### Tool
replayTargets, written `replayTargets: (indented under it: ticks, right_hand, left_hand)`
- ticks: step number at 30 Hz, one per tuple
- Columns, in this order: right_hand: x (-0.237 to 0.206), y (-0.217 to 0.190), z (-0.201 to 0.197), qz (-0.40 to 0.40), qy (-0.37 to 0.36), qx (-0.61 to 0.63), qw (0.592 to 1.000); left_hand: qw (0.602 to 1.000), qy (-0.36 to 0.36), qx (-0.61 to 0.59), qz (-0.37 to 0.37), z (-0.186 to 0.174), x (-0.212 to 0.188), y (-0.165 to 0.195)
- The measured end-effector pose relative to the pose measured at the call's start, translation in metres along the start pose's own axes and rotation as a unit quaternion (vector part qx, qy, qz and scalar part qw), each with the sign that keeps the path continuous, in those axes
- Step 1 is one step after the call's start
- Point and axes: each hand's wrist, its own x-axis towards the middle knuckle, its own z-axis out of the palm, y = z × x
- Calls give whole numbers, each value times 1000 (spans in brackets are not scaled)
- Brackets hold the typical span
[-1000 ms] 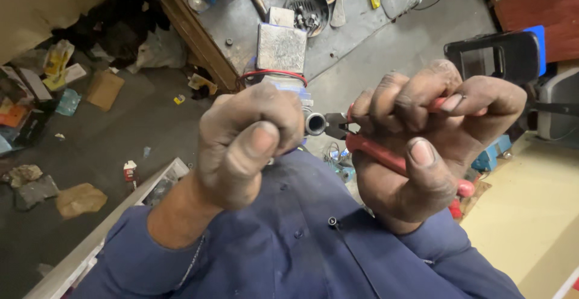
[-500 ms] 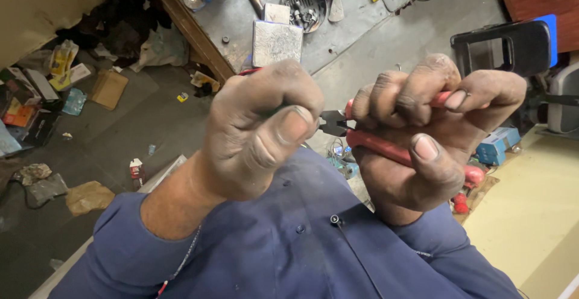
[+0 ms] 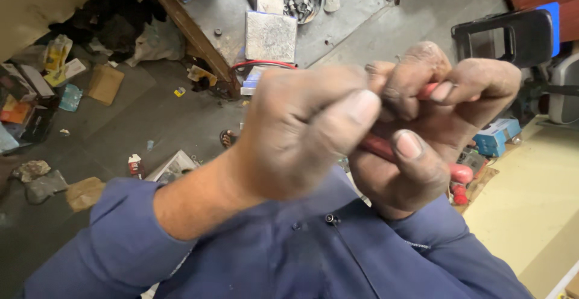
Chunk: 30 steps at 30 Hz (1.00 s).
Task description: The person works at a cluttered workbench repairing a metal mechanical component. They hold the part, tap and press it with a long metal rod, hammer it, wipe it with a cloth, grip it with pliers, and repeatedly strike the rod to seat a fitting into the housing.
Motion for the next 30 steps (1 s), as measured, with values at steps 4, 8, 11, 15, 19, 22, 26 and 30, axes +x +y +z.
replayTargets:
  ticks: [4,8,11,15,19,22,26,30]
  right_hand:
    - [2,-6,3,24,0,2,1000]
    - [3,-14,7,68,-13,10,998]
    - [5,-14,10,76,-18,7,997]
    - [6,-13,15,75,-20,13,997]
    - [3,-17,16,85,-16,19,996]
    - [4,-19,13,100,-34,28,994]
    - [6,-21,10,99,-37,41,994]
    - [7,-21,10,108,-36,49,992]
  left_hand:
    - [998,39,-46,7,5,8,-1]
    - [984,94,-148,-36,0,4,-9]
    - [985,107,-130,-27,-4,-3,-14]
    - [998,14,-23,60,-4,-6,-1]
    - [998,21,-54,9,-4,13,20]
    - [879,155,-436,-117,9,22,23]
    - [994,66,-87,-15,-7,-9,20]
    - [962,29,260,73,-50,-33,-9]
